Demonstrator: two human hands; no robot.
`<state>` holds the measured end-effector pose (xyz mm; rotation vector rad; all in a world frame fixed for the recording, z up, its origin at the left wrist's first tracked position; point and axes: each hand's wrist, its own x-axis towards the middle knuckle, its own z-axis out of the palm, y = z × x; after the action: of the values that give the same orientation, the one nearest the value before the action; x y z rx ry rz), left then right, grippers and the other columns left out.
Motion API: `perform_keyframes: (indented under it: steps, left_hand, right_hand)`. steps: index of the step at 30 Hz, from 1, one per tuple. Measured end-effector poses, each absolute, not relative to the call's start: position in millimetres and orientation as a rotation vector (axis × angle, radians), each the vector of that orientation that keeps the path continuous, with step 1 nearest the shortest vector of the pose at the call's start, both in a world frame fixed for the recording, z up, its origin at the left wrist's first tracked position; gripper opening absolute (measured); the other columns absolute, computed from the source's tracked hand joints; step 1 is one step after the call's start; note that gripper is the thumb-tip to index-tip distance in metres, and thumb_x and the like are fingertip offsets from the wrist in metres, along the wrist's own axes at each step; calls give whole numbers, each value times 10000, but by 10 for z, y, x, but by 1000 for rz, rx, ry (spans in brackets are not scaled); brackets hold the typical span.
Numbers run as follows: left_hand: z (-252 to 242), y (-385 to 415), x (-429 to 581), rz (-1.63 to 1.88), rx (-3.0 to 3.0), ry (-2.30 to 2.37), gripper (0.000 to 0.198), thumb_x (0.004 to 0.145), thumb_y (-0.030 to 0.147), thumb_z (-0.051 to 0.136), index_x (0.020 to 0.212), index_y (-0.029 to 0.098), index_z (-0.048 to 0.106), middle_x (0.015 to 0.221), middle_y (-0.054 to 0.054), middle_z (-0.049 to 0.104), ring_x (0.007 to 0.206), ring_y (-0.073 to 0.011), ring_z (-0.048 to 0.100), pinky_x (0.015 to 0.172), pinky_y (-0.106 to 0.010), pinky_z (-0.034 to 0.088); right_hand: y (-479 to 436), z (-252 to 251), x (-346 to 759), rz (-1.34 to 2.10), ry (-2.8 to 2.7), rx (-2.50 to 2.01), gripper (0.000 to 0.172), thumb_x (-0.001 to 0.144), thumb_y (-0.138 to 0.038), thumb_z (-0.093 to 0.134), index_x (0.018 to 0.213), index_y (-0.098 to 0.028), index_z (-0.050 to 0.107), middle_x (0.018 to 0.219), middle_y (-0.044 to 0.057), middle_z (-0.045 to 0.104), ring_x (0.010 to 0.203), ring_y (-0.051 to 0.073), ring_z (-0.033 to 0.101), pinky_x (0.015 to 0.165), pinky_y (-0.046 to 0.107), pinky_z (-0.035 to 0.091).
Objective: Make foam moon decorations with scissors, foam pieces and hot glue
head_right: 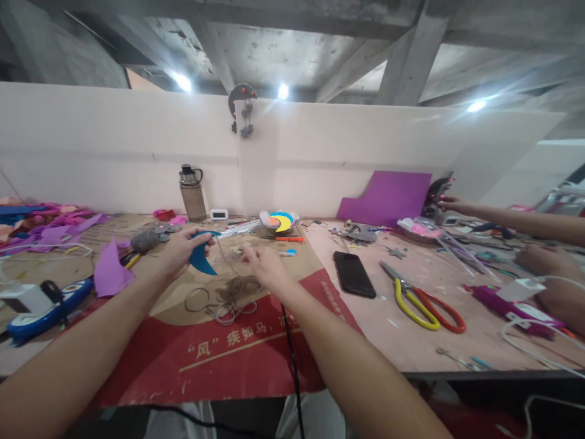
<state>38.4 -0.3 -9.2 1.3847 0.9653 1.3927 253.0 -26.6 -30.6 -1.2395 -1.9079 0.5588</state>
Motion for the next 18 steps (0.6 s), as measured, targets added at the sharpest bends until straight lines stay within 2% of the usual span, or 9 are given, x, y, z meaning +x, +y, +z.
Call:
perform_keyframes:
  steps: [4, 9, 11, 14, 18]
  left_hand:
    - [-83, -26, 399, 1409, 1389, 971, 309, 634, 350, 783, 787, 133, 623, 668, -6, 629, 507, -79, 532, 489, -207, 455]
    - [-77, -51, 432, 1379, 1408, 989, 287, 640, 342, 772, 796, 148, 629, 656, -2, 623, 499, -84, 528, 470, -203, 429]
    - [-82, -65, 453, 1357, 1428, 1003, 277, 643, 346, 768, 787, 152, 633, 646, 1, 619, 496, -85, 527, 461, -200, 415]
    - [-108, -79, 484, 1333, 1433, 1010, 274, 650, 361, 762, 776, 157, 630, 622, 9, 607, 487, -83, 518, 460, -198, 410]
    - [-146, -76, 505, 1317, 1402, 999, 314, 638, 381, 772, 798, 155, 625, 626, 14, 604, 489, -82, 521, 467, -200, 426]
  right_hand:
    - [-135, -329, 2753, 221, -1812, -1636, 408, 957, -379, 383, 881, -125, 694, 868, 123, 717, 786, 193, 652, 674, 261, 404]
    - [-26, -552, 2732, 312, -1932, -1937, 450, 916, -477, 457, 998, -99, 687, 983, 190, 712, 864, 257, 682, 663, 280, 428]
    - [8, -603, 2680, 332, -1923, -1953, 381, 891, -395, 514, 1045, -86, 675, 1035, 205, 703, 916, 272, 680, 688, 283, 442]
    - [53, -597, 2653, 386, -1910, -1950, 273, 832, -241, 549, 1016, -90, 683, 1039, 191, 706, 922, 257, 678, 691, 268, 448]
    - [51, -527, 2693, 475, -1865, -1923, 232, 812, -279, 555, 934, -137, 693, 906, 121, 726, 802, 223, 677, 624, 252, 444]
